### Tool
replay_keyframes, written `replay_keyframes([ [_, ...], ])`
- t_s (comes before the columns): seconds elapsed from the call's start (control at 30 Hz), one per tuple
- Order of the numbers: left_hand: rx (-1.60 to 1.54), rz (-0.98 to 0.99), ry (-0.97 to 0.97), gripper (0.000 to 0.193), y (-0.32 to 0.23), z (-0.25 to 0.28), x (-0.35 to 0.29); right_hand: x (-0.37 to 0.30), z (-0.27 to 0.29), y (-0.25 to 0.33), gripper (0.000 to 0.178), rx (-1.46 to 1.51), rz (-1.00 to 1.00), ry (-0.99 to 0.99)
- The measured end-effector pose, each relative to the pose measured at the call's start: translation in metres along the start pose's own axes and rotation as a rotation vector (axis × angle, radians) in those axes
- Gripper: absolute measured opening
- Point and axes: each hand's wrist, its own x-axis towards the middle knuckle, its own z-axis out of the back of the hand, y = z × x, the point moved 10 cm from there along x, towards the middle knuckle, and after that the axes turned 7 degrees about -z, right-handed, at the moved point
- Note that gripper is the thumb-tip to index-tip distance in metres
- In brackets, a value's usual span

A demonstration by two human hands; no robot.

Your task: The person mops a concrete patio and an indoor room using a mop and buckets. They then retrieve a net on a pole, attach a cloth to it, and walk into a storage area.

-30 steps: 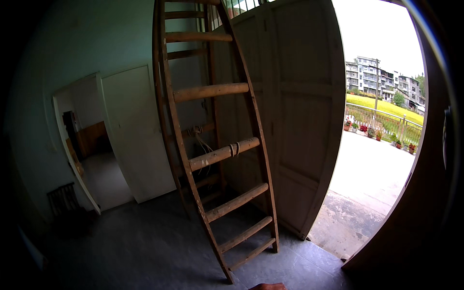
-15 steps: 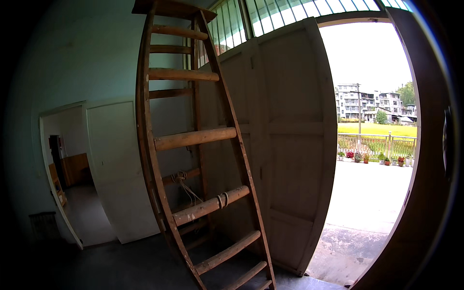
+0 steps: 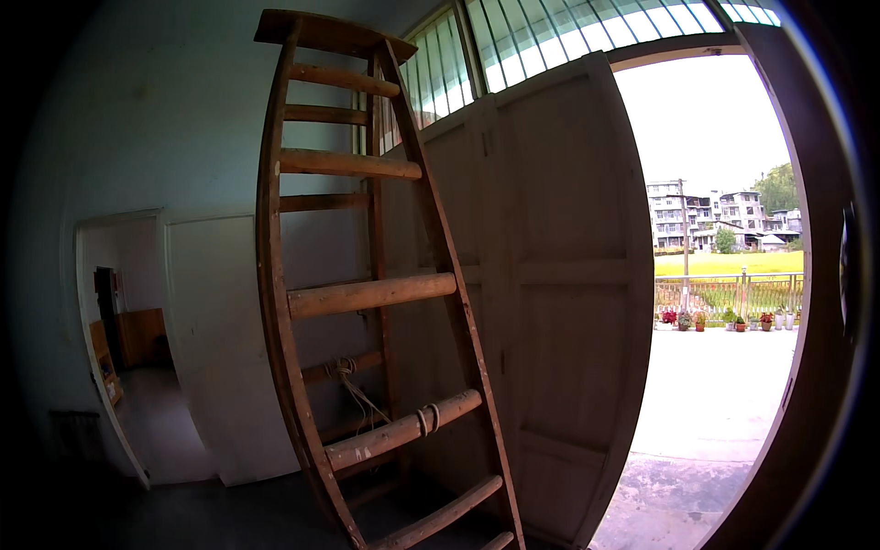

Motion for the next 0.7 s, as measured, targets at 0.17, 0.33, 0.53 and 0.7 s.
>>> replay_keyframes([
  [0.17,0.072,0.047,0.171,0.016,0.016,-0.057,0.004,0.009,0.004,0.004,0.025,0.093,-0.001,0.037],
  [0.33,0.106,0.131,-0.007,0.024,0.046,0.007,-0.016,-0.005,0.027,0.017,0.025,0.224,0.055,0.020],
  [0.53,0.001,0.547,0.170,0.037,0.138,0.046,-0.122,-0.065,0.059,0.026,0.026,0.503,0.240,-0.052],
  [0.7,-0.372,0.711,0.373,0.035,0.163,-0.010,-0.189,-0.207,-0.005,0.105,0.024,0.417,0.697,-0.070],
])
